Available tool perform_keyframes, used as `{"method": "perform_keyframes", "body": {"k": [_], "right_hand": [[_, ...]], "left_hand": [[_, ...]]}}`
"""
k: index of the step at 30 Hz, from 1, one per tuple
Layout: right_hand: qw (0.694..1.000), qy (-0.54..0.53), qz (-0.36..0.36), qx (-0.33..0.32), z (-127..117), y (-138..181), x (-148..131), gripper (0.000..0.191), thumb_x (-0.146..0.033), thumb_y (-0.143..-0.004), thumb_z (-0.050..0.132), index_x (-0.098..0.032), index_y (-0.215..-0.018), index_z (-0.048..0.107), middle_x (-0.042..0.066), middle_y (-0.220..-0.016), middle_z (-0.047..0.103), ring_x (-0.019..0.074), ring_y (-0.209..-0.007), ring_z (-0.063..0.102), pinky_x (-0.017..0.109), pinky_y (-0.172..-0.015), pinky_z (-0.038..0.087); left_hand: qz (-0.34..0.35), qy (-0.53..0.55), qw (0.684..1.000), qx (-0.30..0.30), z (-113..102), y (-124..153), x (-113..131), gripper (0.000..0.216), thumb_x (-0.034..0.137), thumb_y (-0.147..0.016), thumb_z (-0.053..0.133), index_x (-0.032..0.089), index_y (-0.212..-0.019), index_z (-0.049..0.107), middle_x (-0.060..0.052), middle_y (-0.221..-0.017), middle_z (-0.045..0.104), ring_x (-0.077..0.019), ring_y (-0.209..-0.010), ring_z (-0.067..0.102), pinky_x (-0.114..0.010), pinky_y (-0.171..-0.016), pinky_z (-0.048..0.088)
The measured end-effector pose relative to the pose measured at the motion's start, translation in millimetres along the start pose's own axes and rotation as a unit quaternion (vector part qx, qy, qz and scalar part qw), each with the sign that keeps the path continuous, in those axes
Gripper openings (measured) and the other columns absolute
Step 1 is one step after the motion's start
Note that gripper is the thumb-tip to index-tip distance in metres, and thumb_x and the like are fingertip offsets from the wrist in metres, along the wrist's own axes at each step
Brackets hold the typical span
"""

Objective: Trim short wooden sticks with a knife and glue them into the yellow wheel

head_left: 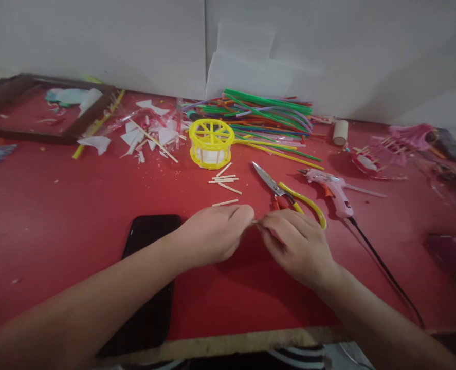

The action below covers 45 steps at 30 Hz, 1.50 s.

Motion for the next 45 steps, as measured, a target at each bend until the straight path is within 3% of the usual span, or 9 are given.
{"method": "perform_keyframes", "body": {"k": [8,12,17,22,26,30,36,40,45], "right_hand": [[0.998,-0.042,0.021,0.05,1.8,2.7,-1.7,0.012,-0.01,-0.085,0.058,-0.021,-0.089,0.06,0.002,-0.082,0.073,0.0141,-0.077,0.069,0.025,-0.072,0.055],[0.994,-0.093,0.053,0.034,-0.4,0.5,-1.4,0.008,-0.014,-0.087,0.057,-0.021,-0.089,0.059,0.001,-0.08,0.072,0.0118,-0.072,0.067,0.023,-0.067,0.054],[0.961,-0.232,0.147,-0.008,1.4,-0.3,2.4,0.006,-0.019,-0.091,0.054,-0.023,-0.092,0.059,-0.004,-0.07,0.067,0.0076,-0.058,0.062,0.018,-0.055,0.049],[0.915,-0.343,0.21,0.044,11.0,7.0,12.1,0.019,-0.017,-0.092,0.053,-0.023,-0.109,0.053,0.001,-0.09,0.069,0.0105,-0.07,0.066,0.024,-0.061,0.054],[0.899,-0.375,0.209,0.085,11.3,8.1,14.7,0.016,-0.015,-0.093,0.052,-0.023,-0.107,0.053,0.003,-0.097,0.07,0.0098,-0.063,0.066,0.027,-0.059,0.056],[0.892,-0.364,0.262,0.061,8.6,7.3,17.5,0.016,-0.023,-0.09,0.059,-0.021,-0.106,0.056,0.003,-0.087,0.073,0.0124,-0.061,0.069,0.027,-0.057,0.058],[0.904,-0.338,0.253,0.06,4.7,10.4,23.8,0.006,-0.024,-0.092,0.057,-0.022,-0.096,0.062,-0.003,-0.07,0.068,0.008,-0.058,0.064,0.02,-0.056,0.054],[0.91,-0.324,0.251,0.066,4.6,10.9,24.3,0.006,-0.024,-0.092,0.057,-0.023,-0.095,0.061,-0.003,-0.07,0.065,0.0072,-0.056,0.061,0.019,-0.053,0.051],[0.913,-0.31,0.255,0.07,4.3,11.3,23.8,0.007,-0.024,-0.092,0.057,-0.023,-0.098,0.06,-0.003,-0.07,0.065,0.0077,-0.056,0.06,0.019,-0.054,0.051]], "left_hand": [[-0.039,0.081,0.996,-0.008,-1.3,-1.9,-0.2,0.019,0.023,-0.096,0.035,0.016,-0.087,0.051,-0.008,-0.078,0.067,-0.023,-0.071,0.066,-0.029,-0.059,0.044],[-0.017,0.142,0.99,0.014,-3.1,-1.4,-5.1,0.019,0.023,-0.097,0.037,0.017,-0.087,0.053,-0.005,-0.077,0.066,-0.0197,-0.07,0.063,-0.028,-0.06,0.044],[0.005,0.3,0.952,0.056,-7.8,-0.2,-9.6,0.017,0.021,-0.099,0.04,0.019,-0.091,0.054,0.0,-0.083,0.068,-0.012,-0.076,0.065,-0.021,-0.069,0.046],[-0.065,0.112,0.976,0.172,-8.7,-0.3,-19.9,0.016,0.024,-0.097,0.047,0.017,-0.091,0.06,-0.005,-0.087,0.068,-0.0198,-0.084,0.06,-0.032,-0.079,0.045],[-0.115,-0.009,0.975,0.191,-4.1,-0.1,-28.6,0.02,0.024,-0.095,0.051,0.015,-0.092,0.068,-0.01,-0.097,0.067,-0.0254,-0.092,0.056,-0.04,-0.087,0.044],[-0.157,-0.009,0.972,0.174,-0.9,-0.4,-32.9,0.023,0.019,-0.093,0.051,0.015,-0.11,0.067,-0.011,-0.108,0.066,-0.0274,-0.102,0.055,-0.043,-0.094,0.043],[-0.233,0.07,0.949,0.2,-0.6,-1.2,-42.5,0.028,0.02,-0.097,0.042,0.011,-0.116,0.059,-0.013,-0.12,0.065,-0.028,-0.113,0.055,-0.046,-0.101,0.043],[-0.218,0.086,0.96,0.154,2.4,-3.0,-42.9,0.04,0.027,-0.095,0.045,0.008,-0.13,0.051,-0.016,-0.134,0.058,-0.0306,-0.127,0.048,-0.05,-0.109,0.038],[-0.207,0.079,0.962,0.161,-6.4,0.8,-42.5,0.049,0.006,-0.081,0.04,0.009,-0.13,0.051,-0.014,-0.133,0.059,-0.0277,-0.126,0.05,-0.046,-0.109,0.039]]}}
Point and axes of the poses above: each hand's wrist, its own y-axis away from the middle knuckle, its own z-axis out of the palm, x = y × z, the point moved 2 cm from there along -y, towards the middle knuckle
